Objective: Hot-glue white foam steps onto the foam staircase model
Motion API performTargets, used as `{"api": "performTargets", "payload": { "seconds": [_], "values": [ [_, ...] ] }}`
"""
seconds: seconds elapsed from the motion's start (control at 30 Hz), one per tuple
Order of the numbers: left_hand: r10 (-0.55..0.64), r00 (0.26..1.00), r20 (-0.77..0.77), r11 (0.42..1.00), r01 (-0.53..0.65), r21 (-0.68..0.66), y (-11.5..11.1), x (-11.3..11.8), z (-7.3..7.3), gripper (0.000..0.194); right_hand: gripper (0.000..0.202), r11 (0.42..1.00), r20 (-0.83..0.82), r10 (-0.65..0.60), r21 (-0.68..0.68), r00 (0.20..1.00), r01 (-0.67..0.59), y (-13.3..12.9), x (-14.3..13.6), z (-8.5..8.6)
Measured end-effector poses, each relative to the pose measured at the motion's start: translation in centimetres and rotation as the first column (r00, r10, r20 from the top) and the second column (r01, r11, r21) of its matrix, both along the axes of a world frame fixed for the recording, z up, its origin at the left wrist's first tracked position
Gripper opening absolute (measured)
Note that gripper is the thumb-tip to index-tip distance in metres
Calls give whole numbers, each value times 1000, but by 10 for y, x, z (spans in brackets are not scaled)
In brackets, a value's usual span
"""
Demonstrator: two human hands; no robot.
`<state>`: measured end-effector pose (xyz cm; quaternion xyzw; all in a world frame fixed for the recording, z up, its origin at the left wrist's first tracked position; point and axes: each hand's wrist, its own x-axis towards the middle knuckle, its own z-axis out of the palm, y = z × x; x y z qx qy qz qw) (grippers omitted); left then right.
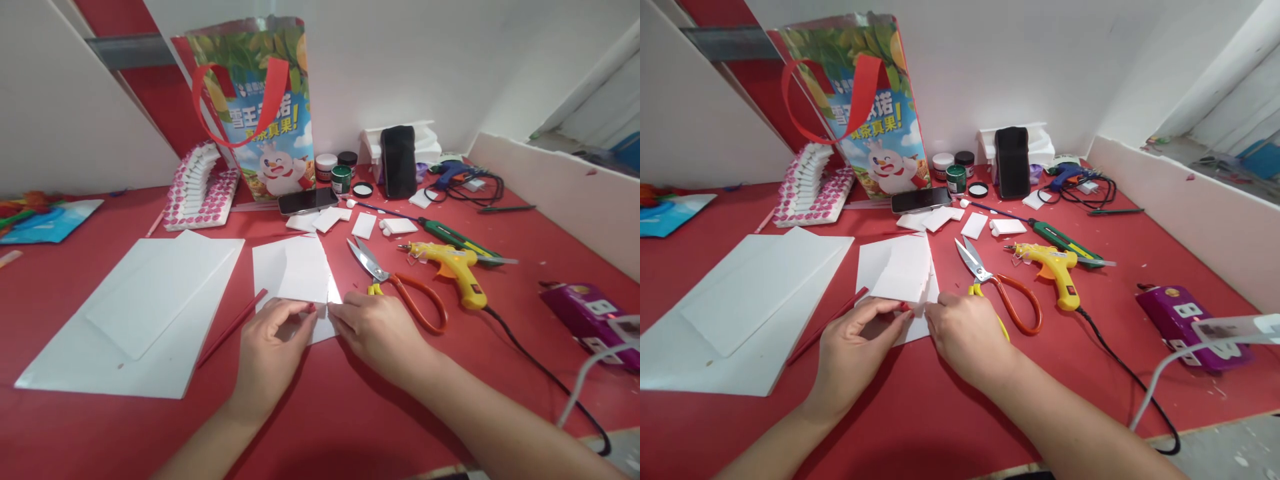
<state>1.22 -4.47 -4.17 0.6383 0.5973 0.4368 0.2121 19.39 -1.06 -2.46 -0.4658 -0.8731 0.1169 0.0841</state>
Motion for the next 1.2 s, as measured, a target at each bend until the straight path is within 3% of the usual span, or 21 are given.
{"api": "performTargets", "payload": {
  "seconds": [0.23, 0.37, 0.43, 0.53, 0.73, 1.0, 1.2],
  "values": [
    [6, 999, 44, 999, -4, -43, 0, 0, 1, 2, 25, 996, -100, 23, 90, 995, -14, -1, 1, -1],
    [-11, 996, 89, 997, 18, -76, 0, 0, 3, 5, 26, 964, -321, 68, 266, 945, 21, -3, 1, 3],
    [-13, 993, 115, 997, 22, -80, -1, 0, 4, 5, 26, 933, -357, 131, 360, 925, 7, -4, 1, 5],
    [1, 993, 122, 998, 7, -66, -1, -1, 4, 7, 33, 910, -283, 211, 407, 936, -82, -4, -1, 6],
    [-2, 993, 120, 996, 12, -84, 0, -1, 4, 9, 35, 894, -144, 241, 419, 960, -162, -3, -3, 3],
    [-24, 987, 157, 996, 37, -81, -1, -4, 4, 7, 33, 888, -110, 250, 421, 962, -183, -4, -5, 4],
    [-80, 992, 97, 995, 86, -52, -3, -8, 3, 15, 34, 880, -136, 248, 446, 959, -164, -4, -5, 4]
  ]
}}
